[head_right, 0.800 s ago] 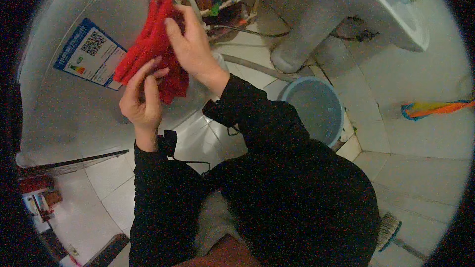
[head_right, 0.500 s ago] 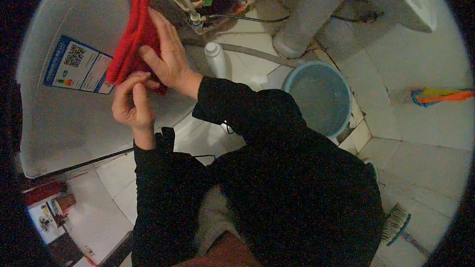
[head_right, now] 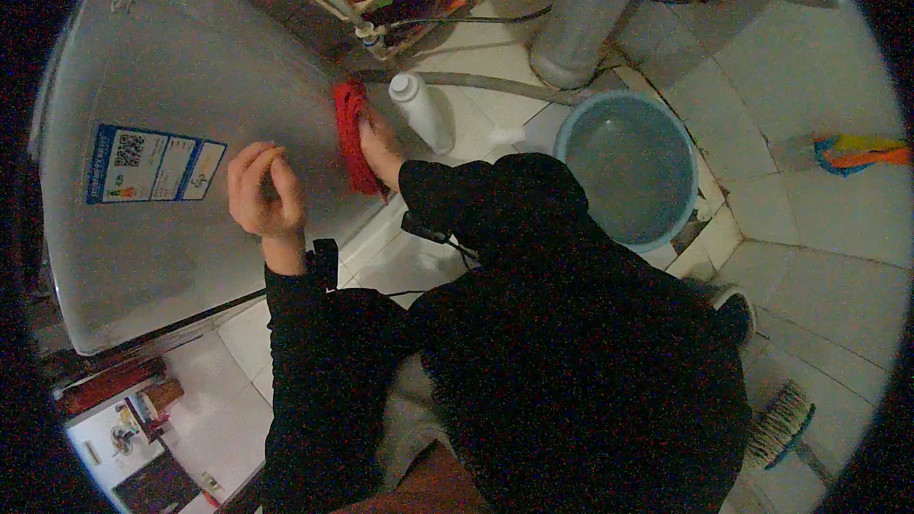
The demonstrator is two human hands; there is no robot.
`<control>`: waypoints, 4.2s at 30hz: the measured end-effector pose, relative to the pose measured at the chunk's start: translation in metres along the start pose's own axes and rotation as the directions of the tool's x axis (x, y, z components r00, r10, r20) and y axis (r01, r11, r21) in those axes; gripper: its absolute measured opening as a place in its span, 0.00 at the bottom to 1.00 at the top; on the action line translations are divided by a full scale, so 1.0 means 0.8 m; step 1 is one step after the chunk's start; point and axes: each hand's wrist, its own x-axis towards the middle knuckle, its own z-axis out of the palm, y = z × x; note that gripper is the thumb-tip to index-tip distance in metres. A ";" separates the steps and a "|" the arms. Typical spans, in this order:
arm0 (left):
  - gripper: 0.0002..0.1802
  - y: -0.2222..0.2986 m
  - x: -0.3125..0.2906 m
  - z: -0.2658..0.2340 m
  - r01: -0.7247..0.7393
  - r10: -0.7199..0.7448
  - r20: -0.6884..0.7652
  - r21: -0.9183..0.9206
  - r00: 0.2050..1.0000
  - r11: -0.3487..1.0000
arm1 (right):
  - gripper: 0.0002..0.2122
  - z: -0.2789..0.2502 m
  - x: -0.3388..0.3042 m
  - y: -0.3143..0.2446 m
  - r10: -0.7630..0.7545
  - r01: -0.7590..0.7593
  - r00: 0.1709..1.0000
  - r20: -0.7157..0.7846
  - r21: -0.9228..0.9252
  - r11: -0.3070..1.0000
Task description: The person wipes the exterior of a water heater with a red cloth, then moves to wipe the toilet bowl rim, seat, and lid. The person also wipes a small wall-mounted shelf above the toilet.
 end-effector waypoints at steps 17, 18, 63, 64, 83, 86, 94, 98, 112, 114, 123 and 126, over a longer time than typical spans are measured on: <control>0.06 -0.021 -0.005 0.025 -0.355 0.282 0.220 0.462 0.934 0.813 | 0.24 0.034 0.033 -0.033 -0.452 0.444 0.892 0.020 0.146 0.884; 0.05 -0.020 -0.004 0.024 -0.361 0.283 0.230 0.469 0.931 0.806 | 0.24 0.032 0.041 -0.014 -0.289 0.249 0.955 0.058 0.368 0.896; 0.07 -0.020 -0.011 0.023 -0.313 0.251 0.195 0.443 0.948 0.840 | 0.27 0.020 0.010 -0.029 -0.396 0.407 0.913 0.097 -0.267 0.874; 0.08 -0.015 -0.011 0.017 -0.293 0.244 0.169 0.402 0.955 0.868 | 0.27 0.025 0.009 -0.040 -0.624 0.636 0.770 0.131 -0.236 0.735; 0.23 -0.055 -0.037 -0.020 -0.201 0.254 0.047 0.756 0.966 0.623 | 0.27 0.023 0.041 -0.019 0.015 -0.017 1.000 -0.013 -0.174 0.985; 0.22 -0.054 -0.037 -0.021 -0.194 0.245 0.043 0.750 0.969 0.632 | 0.26 0.032 -0.001 -0.059 -0.488 0.489 0.871 0.056 -0.202 0.849; 0.22 -0.051 -0.040 -0.021 -0.191 0.232 0.050 0.743 0.972 0.641 | 0.27 0.039 0.016 -0.070 -0.745 0.774 0.632 0.213 -0.108 0.624; 0.22 -0.053 -0.038 -0.018 -0.209 0.255 0.057 0.756 0.965 0.620 | 0.22 0.036 0.065 -0.016 -0.672 0.688 0.725 0.150 -0.125 0.714; 0.21 -0.052 -0.037 -0.018 -0.187 0.232 0.045 0.747 0.972 0.638 | 0.24 0.036 -0.014 -0.074 -0.814 0.811 0.562 0.148 -0.295 0.506; 0.21 -0.053 -0.037 -0.018 -0.179 0.232 0.032 0.736 0.972 0.652 | 0.24 0.041 -0.026 -0.088 -0.865 0.869 0.471 0.173 -0.257 0.422; 0.22 -0.049 -0.039 -0.020 -0.186 0.218 0.057 0.750 0.974 0.635 | 0.24 0.039 0.048 -0.032 -0.595 0.605 0.796 0.117 -0.092 0.791; 0.22 -0.048 -0.039 -0.019 -0.187 0.217 0.058 0.745 0.974 0.641 | 0.23 0.027 0.070 -0.010 -0.320 0.341 0.939 0.125 -0.242 0.908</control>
